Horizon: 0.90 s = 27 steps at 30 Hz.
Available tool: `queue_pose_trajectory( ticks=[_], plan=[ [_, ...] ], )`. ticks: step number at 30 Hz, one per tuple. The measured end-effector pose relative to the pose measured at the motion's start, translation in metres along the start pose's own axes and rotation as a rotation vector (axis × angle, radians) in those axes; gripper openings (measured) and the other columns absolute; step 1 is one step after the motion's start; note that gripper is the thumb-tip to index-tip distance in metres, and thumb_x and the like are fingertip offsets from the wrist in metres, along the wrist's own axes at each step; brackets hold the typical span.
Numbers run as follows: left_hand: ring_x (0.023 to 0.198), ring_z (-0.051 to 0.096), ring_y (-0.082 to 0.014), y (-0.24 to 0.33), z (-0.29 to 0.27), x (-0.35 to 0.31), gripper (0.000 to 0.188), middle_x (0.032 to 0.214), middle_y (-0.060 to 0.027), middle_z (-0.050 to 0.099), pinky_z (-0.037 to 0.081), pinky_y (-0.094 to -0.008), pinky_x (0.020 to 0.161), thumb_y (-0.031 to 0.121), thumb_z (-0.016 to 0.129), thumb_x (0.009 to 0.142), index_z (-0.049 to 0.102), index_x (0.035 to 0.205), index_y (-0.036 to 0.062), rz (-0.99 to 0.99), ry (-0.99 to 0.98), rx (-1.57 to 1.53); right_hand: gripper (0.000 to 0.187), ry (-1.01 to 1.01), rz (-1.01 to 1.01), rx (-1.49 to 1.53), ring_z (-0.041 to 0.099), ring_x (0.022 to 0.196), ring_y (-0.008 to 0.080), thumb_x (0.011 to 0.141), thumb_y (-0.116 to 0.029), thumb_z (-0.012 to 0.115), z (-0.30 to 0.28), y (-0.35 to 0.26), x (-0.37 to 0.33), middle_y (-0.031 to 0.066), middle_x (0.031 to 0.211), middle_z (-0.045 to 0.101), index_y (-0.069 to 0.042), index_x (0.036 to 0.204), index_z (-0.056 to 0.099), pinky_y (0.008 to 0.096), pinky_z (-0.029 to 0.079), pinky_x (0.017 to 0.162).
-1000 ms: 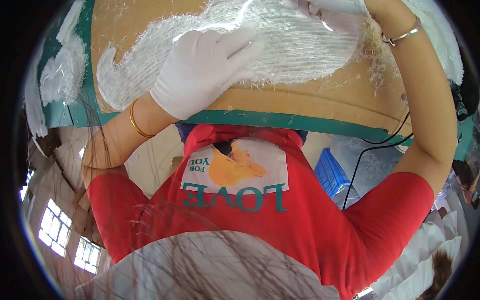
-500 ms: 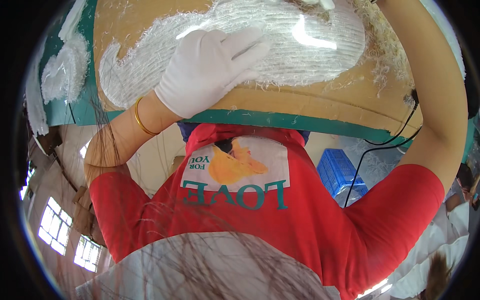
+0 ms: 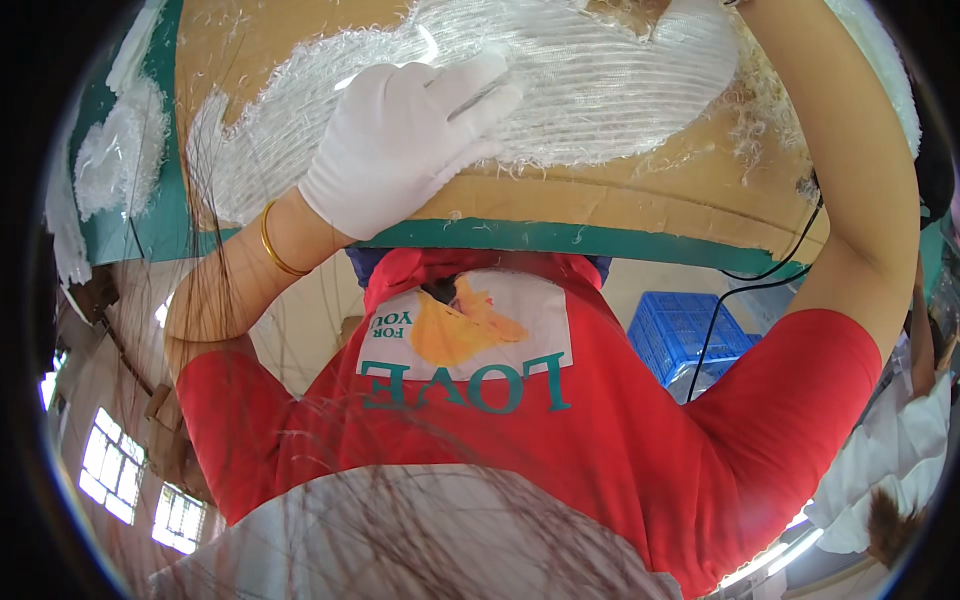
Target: Applying hot glue and synthetic fibers to a mesh template to create a hairpiece.
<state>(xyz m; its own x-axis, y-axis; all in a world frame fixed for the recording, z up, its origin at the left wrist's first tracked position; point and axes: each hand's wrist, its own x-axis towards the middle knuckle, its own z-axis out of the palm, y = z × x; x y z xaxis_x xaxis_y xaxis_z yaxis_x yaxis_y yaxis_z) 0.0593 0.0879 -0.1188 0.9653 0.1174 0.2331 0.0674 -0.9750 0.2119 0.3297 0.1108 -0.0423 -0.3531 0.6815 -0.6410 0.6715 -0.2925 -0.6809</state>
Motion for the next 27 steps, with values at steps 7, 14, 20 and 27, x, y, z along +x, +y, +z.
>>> queue_pose_trajectory(
  ticks=[7,14,20,27],
  plan=[
    [0.111,0.062,-0.0269,0.001,0.004,0.006,0.045,0.130,-0.0077,0.063,0.050,-0.0408,0.091,0.026,0.076,0.082,0.066,0.121,0.0066,0.015,0.108,-0.139,0.049,0.107,-0.076,-0.131,0.068,0.080,0.0108,0.086,-0.014,0.076,0.009,0.003,-0.001,0.0082,0.099,0.077,-0.002,0.133,0.067,0.0269,0.056,0.070],
    [0.117,0.061,-0.0289,0.000,0.001,0.005,0.040,0.129,-0.0101,0.063,0.050,-0.0419,0.098,0.024,0.073,0.084,0.066,0.118,0.0044,0.021,0.080,-0.145,0.027,0.236,-0.063,-0.239,0.068,0.072,0.0133,0.084,-0.013,0.070,0.019,0.012,0.005,0.0071,0.083,0.073,-0.002,0.108,0.073,0.0302,0.056,0.064],
    [0.115,0.061,-0.0296,0.001,0.000,0.006,0.039,0.130,-0.0101,0.063,0.050,-0.0422,0.098,0.024,0.071,0.085,0.066,0.118,0.0043,-0.003,0.061,-0.206,0.025,0.354,-0.061,-0.497,0.071,0.078,0.0182,0.085,-0.012,0.066,0.027,0.015,0.005,0.0118,0.087,0.075,-0.002,0.107,0.074,0.0303,0.057,0.073],
    [0.116,0.061,-0.0313,0.005,0.001,0.007,0.043,0.137,-0.0118,0.061,0.051,-0.0429,0.096,0.019,0.073,0.084,0.065,0.122,0.0023,-0.041,0.066,-0.307,0.029,0.363,-0.024,0.047,0.072,0.081,0.0210,0.087,-0.012,0.066,0.028,0.011,-0.003,0.0133,0.093,0.076,-0.001,0.112,0.074,0.0318,0.058,0.077]
  ],
)
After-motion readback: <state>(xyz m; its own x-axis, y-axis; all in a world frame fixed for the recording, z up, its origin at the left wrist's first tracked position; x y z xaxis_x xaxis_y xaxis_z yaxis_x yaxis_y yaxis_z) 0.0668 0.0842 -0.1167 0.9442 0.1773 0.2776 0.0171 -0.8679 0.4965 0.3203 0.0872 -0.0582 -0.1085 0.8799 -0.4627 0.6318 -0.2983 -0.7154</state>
